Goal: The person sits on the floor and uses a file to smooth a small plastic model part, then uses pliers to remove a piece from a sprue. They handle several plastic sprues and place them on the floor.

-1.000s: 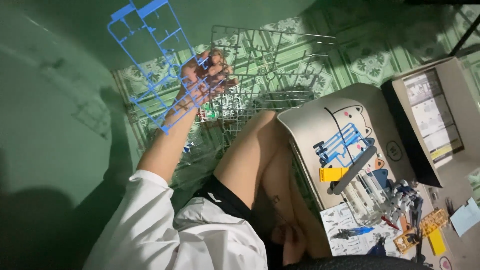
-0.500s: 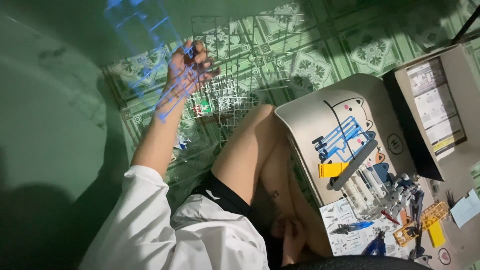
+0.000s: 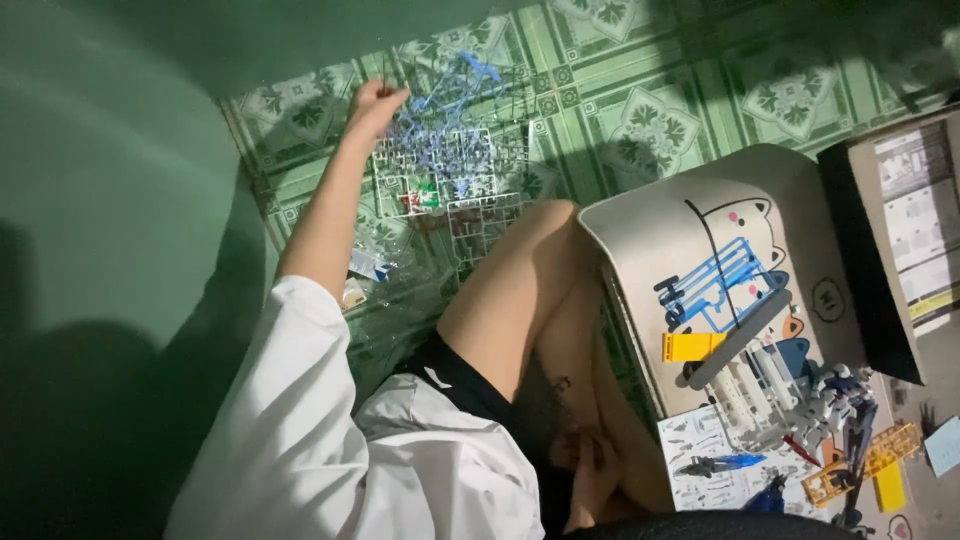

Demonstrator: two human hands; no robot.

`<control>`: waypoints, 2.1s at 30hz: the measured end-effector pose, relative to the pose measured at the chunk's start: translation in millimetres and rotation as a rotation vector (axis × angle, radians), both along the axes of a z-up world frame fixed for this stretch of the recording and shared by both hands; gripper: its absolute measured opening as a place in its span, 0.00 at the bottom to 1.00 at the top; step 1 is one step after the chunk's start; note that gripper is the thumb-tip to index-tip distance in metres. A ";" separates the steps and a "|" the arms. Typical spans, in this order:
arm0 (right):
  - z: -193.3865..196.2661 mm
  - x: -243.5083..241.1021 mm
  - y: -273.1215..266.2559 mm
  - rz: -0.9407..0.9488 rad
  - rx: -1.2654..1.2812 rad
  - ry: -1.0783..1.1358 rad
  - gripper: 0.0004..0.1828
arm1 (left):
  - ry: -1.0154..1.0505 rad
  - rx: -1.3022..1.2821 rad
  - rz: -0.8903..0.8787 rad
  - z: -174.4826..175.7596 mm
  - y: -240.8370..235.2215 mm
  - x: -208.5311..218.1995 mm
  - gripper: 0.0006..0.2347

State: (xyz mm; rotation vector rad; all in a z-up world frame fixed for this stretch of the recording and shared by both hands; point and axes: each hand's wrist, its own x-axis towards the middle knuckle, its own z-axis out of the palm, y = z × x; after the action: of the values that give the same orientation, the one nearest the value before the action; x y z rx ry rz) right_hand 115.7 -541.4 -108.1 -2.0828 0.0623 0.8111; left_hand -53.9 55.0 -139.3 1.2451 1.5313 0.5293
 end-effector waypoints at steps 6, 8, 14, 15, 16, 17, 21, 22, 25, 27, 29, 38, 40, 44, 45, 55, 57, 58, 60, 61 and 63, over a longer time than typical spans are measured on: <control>18.6 -2.8 14.3 0.169 -0.171 -0.156 0.12 | -0.564 -0.089 0.171 -15.7 19.9 8.4 0.18; 23.1 -3.6 19.5 0.125 -0.224 -0.141 0.13 | -0.389 -0.113 -0.036 -13.9 20.6 11.2 0.24; 20.6 -4.1 18.0 0.104 -0.250 -0.142 0.15 | 0.361 0.044 -0.234 -13.7 -4.3 -6.8 0.17; 20.3 -3.8 17.6 0.102 -0.251 -0.141 0.15 | 0.361 0.044 -0.237 -14.7 -11.6 -8.6 0.17; 20.1 -3.4 17.2 0.103 -0.263 -0.130 0.15 | 0.483 0.019 -0.362 -15.6 -18.9 -10.5 0.26; 20.0 -3.3 16.5 0.105 -0.274 -0.119 0.15 | 0.604 -0.006 -0.486 -16.3 -26.5 -13.1 0.36; 27.0 -5.3 22.8 0.150 -0.268 -0.172 0.15 | 0.594 -0.010 -0.530 -17.5 -46.9 -17.6 0.43; 26.5 -5.4 21.4 0.115 -0.232 -0.139 0.14 | 0.529 0.004 -0.477 -16.4 -49.3 -19.1 0.40; 14.8 -2.2 13.9 0.103 -0.215 -0.153 0.15 | 0.506 0.052 -0.455 -18.6 -42.7 -23.8 0.36; 2.3 1.3 4.1 0.129 -0.241 -0.193 0.18 | 0.551 0.076 -0.484 -22.2 -36.5 -30.1 0.35; -12.0 4.8 -8.0 0.165 -0.258 -0.225 0.16 | 0.433 0.014 -0.488 -25.4 -30.5 -37.0 0.29; 24.8 -3.3 18.9 0.058 -0.069 -0.088 0.13 | -0.390 -0.164 -0.079 52.6 -34.3 -46.9 0.11; 13.9 0.9 9.2 0.134 -0.124 -0.145 0.14 | -0.345 -0.069 -0.096 64.3 -31.1 -49.2 0.13; 28.4 -0.8 22.5 0.150 -0.323 -0.117 0.16 | -0.610 0.028 -0.149 114.2 -28.9 -54.2 0.12; 12.8 2.7 10.8 0.146 -0.312 -0.120 0.16 | -0.613 0.039 -0.156 117.9 -25.6 -54.7 0.12; 7.4 3.4 10.0 0.042 -0.235 -0.037 0.16 | -0.840 0.094 -0.324 163.4 -39.2 -27.6 0.10; -9.3 5.5 -3.1 0.022 -0.221 -0.031 0.16 | -0.843 0.071 -0.333 168.4 -44.4 -19.4 0.11; -23.9 7.5 -14.0 0.010 -0.040 -0.017 0.14 | -0.875 0.064 -0.356 168.7 -45.5 -15.6 0.10; -41.2 10.3 -24.6 -0.006 0.147 -0.010 0.11 | -0.912 0.061 -0.385 171.0 -51.6 -7.2 0.10; -40.8 9.7 -24.6 -0.040 0.181 0.037 0.10 | -0.934 0.066 -0.394 173.4 -55.1 -1.4 0.10; -33.6 8.8 -19.1 -0.094 0.222 0.070 0.09 | -0.966 0.066 -0.423 181.3 -64.3 12.2 0.10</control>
State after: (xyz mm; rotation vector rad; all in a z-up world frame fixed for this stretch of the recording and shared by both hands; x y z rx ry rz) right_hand 124.4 -560.5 -141.7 -1.8292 0.1022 0.7966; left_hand -41.7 -9.3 41.9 1.0668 0.4324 0.7480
